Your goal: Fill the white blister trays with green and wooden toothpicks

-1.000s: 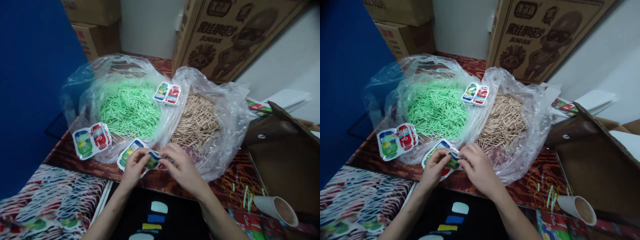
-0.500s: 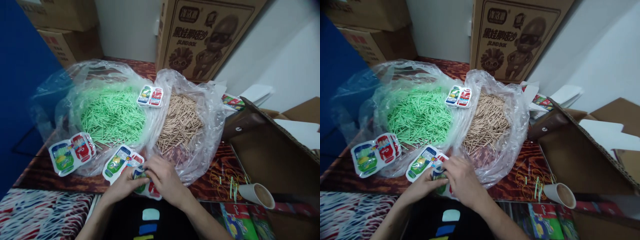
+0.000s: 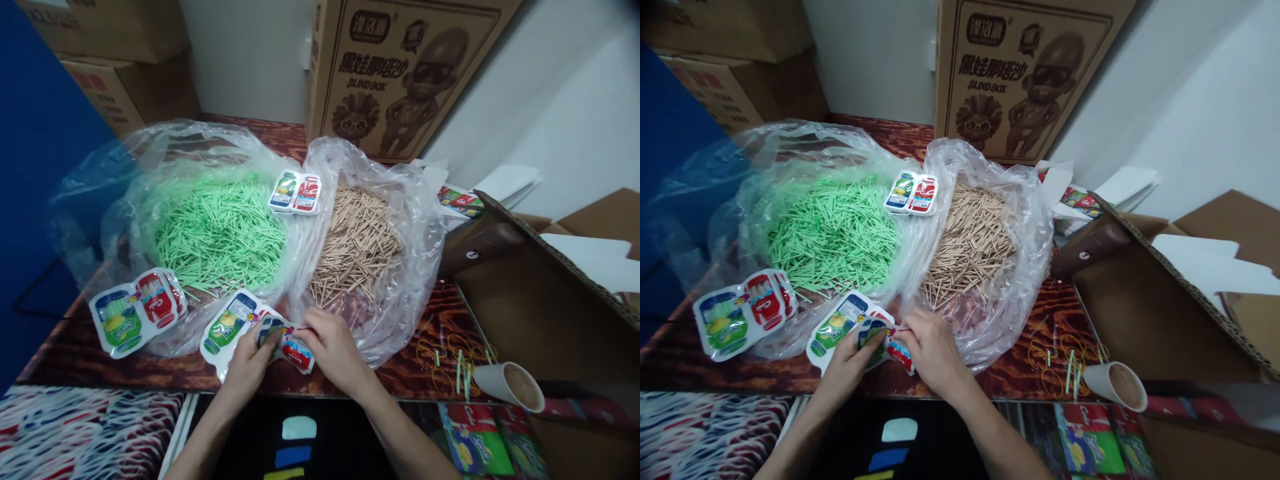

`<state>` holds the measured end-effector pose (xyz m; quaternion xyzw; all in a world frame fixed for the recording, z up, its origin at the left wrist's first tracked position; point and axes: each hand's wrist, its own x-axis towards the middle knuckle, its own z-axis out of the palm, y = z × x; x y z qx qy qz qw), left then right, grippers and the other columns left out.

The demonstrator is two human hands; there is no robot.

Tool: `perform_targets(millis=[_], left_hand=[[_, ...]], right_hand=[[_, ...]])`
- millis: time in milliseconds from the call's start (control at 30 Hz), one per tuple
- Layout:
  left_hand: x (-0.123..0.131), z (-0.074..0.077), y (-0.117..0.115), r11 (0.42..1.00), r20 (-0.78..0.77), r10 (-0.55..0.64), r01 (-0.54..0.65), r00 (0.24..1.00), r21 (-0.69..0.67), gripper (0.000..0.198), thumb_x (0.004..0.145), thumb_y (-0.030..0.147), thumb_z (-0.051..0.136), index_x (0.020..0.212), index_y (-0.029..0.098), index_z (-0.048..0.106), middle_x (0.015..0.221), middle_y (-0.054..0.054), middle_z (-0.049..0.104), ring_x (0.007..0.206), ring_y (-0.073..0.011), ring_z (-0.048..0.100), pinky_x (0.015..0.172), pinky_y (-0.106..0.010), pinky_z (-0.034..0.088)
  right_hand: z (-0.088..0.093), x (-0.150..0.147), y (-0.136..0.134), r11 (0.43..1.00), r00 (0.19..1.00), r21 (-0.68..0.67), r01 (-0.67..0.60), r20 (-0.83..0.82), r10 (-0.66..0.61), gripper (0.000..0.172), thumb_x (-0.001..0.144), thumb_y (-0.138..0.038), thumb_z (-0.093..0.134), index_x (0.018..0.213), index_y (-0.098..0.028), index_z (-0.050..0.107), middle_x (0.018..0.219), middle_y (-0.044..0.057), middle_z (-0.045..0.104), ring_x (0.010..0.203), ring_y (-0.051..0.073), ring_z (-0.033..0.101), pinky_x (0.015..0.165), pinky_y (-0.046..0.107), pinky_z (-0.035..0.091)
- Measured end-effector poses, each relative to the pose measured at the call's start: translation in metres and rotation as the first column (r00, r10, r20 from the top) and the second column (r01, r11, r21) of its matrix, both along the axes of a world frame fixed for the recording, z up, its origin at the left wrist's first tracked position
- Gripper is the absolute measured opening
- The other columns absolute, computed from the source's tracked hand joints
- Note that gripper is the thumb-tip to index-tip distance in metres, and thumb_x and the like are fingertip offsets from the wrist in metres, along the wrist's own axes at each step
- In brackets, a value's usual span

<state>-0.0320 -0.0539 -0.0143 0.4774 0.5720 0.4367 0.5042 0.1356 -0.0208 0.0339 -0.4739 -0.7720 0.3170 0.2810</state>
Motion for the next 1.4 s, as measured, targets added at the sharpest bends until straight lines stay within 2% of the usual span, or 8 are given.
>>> perform_targets(millis=[267, 400, 567, 667, 833, 1033, 1167, 1400], left_hand=[[0.018, 0.004, -0.003, 0.999, 0.121, 0.037, -0.033, 0.992, -0.029, 0.022, 0.071, 0.033, 0.071, 0.085, 0.016, 0.07, 0.08, -0.002, 0.07, 0.077, -0.0196, 0.061, 0.073, -0.03, 0.049], [0.012, 0.005, -0.002, 0.998, 0.083, 0.057, -0.053, 0.995, -0.044, 0.02, 0.075, 0.035, 0.068, 0.077, 0.015, 0.07, 0.075, -0.002, 0.069, 0.073, -0.0189, 0.061, 0.071, -0.029, 0.048], [-0.008, 0.014, 0.017, 0.987, 0.149, 0.159, -0.155, 0.976, -0.036, 0.019, 0.073, 0.034, 0.069, 0.081, 0.017, 0.071, 0.076, -0.001, 0.07, 0.073, -0.0182, 0.062, 0.072, -0.028, 0.048], [-0.011, 0.025, 0.043, 0.998, 0.187, 0.059, -0.06, 0.981, -0.003, 0.018, 0.07, 0.032, 0.072, 0.08, 0.017, 0.07, 0.076, 0.0, 0.07, 0.075, -0.0177, 0.062, 0.075, -0.028, 0.047], [-0.006, 0.025, 0.089, 0.976, 0.301, -0.109, 0.16, 0.947, -0.149, 0.027, 0.057, 0.036, 0.078, 0.071, 0.014, 0.068, 0.065, -0.002, 0.067, 0.057, -0.0151, 0.058, 0.059, -0.026, 0.045], [-0.004, 0.005, 0.1, 0.975, 0.235, -0.074, 0.12, 0.969, -0.189, 0.028, 0.054, 0.037, 0.077, 0.067, 0.014, 0.067, 0.058, 0.001, 0.063, 0.053, -0.0137, 0.054, 0.057, -0.026, 0.042], [-0.001, 0.007, 0.094, 0.979, 0.257, -0.044, 0.092, 0.966, -0.18, 0.031, 0.055, 0.04, 0.076, 0.072, 0.015, 0.067, 0.061, 0.001, 0.065, 0.057, -0.0149, 0.055, 0.06, -0.026, 0.043], [-0.005, 0.006, 0.093, 0.976, 0.259, -0.004, 0.06, 0.966, -0.208, 0.035, 0.051, 0.042, 0.078, 0.069, 0.015, 0.066, 0.062, 0.001, 0.065, 0.058, -0.0154, 0.057, 0.062, -0.028, 0.045]], right_hand=[[-0.01, -0.011, -0.008, 0.948, 0.99, 0.285, 0.144, -0.033, -0.14, 0.04, 0.089, -0.038, 0.057, 0.055, -0.019, 0.048, 0.056, 0.0, 0.048, 0.059, 0.015, 0.044, 0.059, 0.028, 0.031], [-0.014, 0.0, 0.007, 0.994, 0.976, 0.062, 0.088, -0.207, -0.074, 0.04, 0.094, -0.041, 0.045, 0.062, -0.018, 0.056, 0.06, 0.0, 0.053, 0.057, 0.014, 0.049, 0.056, 0.026, 0.036], [-0.035, 0.002, 0.044, 0.92, 0.887, -0.101, 0.378, -0.247, -0.391, 0.024, 0.09, -0.029, 0.049, 0.104, -0.019, 0.065, 0.101, 0.008, 0.068, 0.089, 0.02, 0.062, 0.081, 0.033, 0.047], [-0.048, -0.019, 0.052, 0.973, 0.926, -0.059, 0.221, -0.299, -0.229, 0.031, 0.085, -0.021, 0.051, 0.113, -0.021, 0.064, 0.115, 0.008, 0.066, 0.108, 0.022, 0.057, 0.095, 0.037, 0.042], [-0.064, -0.029, 0.05, 0.993, 0.938, -0.12, -0.013, -0.347, -0.03, 0.024, 0.085, -0.018, 0.048, 0.093, -0.023, 0.07, 0.086, 0.002, 0.07, 0.081, 0.019, 0.062, 0.081, 0.032, 0.048], [-0.048, 0.006, 0.062, 0.969, 0.972, 0.078, 0.234, -0.018, -0.233, 0.026, 0.09, -0.018, 0.042, 0.089, -0.02, 0.067, 0.087, 0.004, 0.067, 0.081, 0.018, 0.06, 0.075, 0.028, 0.043], [-0.032, -0.002, 0.085, 0.896, 0.817, 0.29, 0.337, 0.383, -0.432, 0.019, 0.09, -0.025, 0.049, 0.09, -0.017, 0.066, 0.094, 0.01, 0.064, 0.089, 0.022, 0.056, 0.078, 0.031, 0.04], [-0.037, -0.028, 0.116, 0.92, 0.597, 0.325, 0.22, 0.7, -0.391, 0.017, 0.085, -0.018, 0.054, 0.095, -0.008, 0.063, 0.099, 0.019, 0.061, 0.095, 0.029, 0.053, 0.078, 0.039, 0.038]])
